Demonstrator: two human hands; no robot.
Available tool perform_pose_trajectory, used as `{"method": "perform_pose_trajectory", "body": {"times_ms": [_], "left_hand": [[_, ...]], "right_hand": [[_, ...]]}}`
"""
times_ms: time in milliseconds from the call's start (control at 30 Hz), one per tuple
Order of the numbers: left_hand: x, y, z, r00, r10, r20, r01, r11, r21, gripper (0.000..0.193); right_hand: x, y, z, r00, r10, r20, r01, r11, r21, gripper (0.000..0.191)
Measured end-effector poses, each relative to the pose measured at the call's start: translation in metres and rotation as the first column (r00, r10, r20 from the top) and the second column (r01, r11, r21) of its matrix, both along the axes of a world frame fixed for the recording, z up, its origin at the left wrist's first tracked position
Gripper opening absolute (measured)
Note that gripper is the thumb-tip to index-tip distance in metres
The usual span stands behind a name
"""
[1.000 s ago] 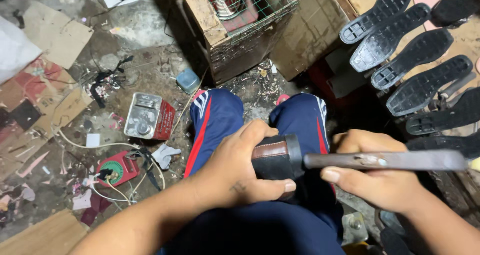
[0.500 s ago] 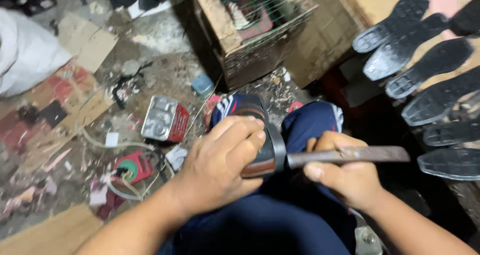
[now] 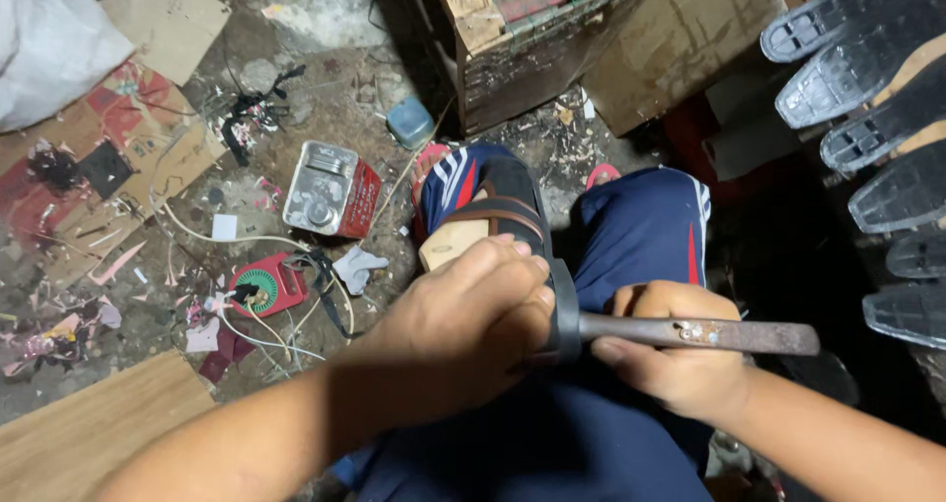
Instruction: The person sits on the floor of a shoe workshop holding a sandal on their lap. They press and align the rubber sole against the shoe, then use a hammer and a metal tool to tap and press the sole edges so it bonds to the shoe upper, turning the shoe over to work different sides.
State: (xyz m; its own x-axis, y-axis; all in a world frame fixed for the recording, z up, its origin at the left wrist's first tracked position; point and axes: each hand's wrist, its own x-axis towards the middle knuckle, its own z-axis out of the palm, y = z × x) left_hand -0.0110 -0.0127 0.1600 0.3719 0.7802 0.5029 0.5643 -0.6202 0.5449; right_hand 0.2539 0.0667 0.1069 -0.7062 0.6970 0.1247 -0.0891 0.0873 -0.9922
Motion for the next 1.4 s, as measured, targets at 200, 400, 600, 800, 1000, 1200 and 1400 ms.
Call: {"method": "perform_pose_trajectory", "body": {"times_ms": [200,400,600,800,1000,1200,1400], "left_hand": [[0.019,0.003,-0.002,0.854,0.34,0.393,-0.327,0.939,-0.101,0.046],[0.022,-0.032,-0.048,-0.152,0.863,0.482,0.534,0.482,-0.695,0.048],[0.021,-0.027,-0.099,-0.07,0.738,0.671,0.452,0.623,-0.638,0.055],[0.019,-0.022,-0.119,-0.105,0.542,0.834,0.482,0.761,-0.434,0.057],[0.004,-0.012,-0.133,0.072,0.542,0.837,0.319,0.783,-0.534,0.065],[-0.006,0.008,-0.134,0.25,0.687,0.682,0.114,0.679,-0.726,0.069],[-0.005,0.004,-0.137,0.173,0.634,0.754,0.277,0.703,-0.655,0.068]], "right_hand": [[0.001,-0.006,0.006,0.997,0.009,0.071,-0.011,0.999,0.035,0.032],[-0.011,-0.032,-0.023,0.996,0.05,0.072,-0.062,0.984,0.166,0.036],[-0.011,-0.034,-0.046,0.941,-0.045,0.336,0.038,0.999,0.029,0.023],[-0.021,-0.021,-0.05,0.911,-0.094,0.402,0.199,0.953,-0.229,0.019],[-0.04,-0.03,-0.068,0.915,-0.122,0.384,0.137,0.99,-0.013,0.031],[-0.048,-0.009,-0.06,0.826,-0.145,0.545,0.061,0.984,0.169,0.043],[-0.048,-0.003,-0.042,0.824,-0.194,0.532,0.207,0.978,0.036,0.03]]}}
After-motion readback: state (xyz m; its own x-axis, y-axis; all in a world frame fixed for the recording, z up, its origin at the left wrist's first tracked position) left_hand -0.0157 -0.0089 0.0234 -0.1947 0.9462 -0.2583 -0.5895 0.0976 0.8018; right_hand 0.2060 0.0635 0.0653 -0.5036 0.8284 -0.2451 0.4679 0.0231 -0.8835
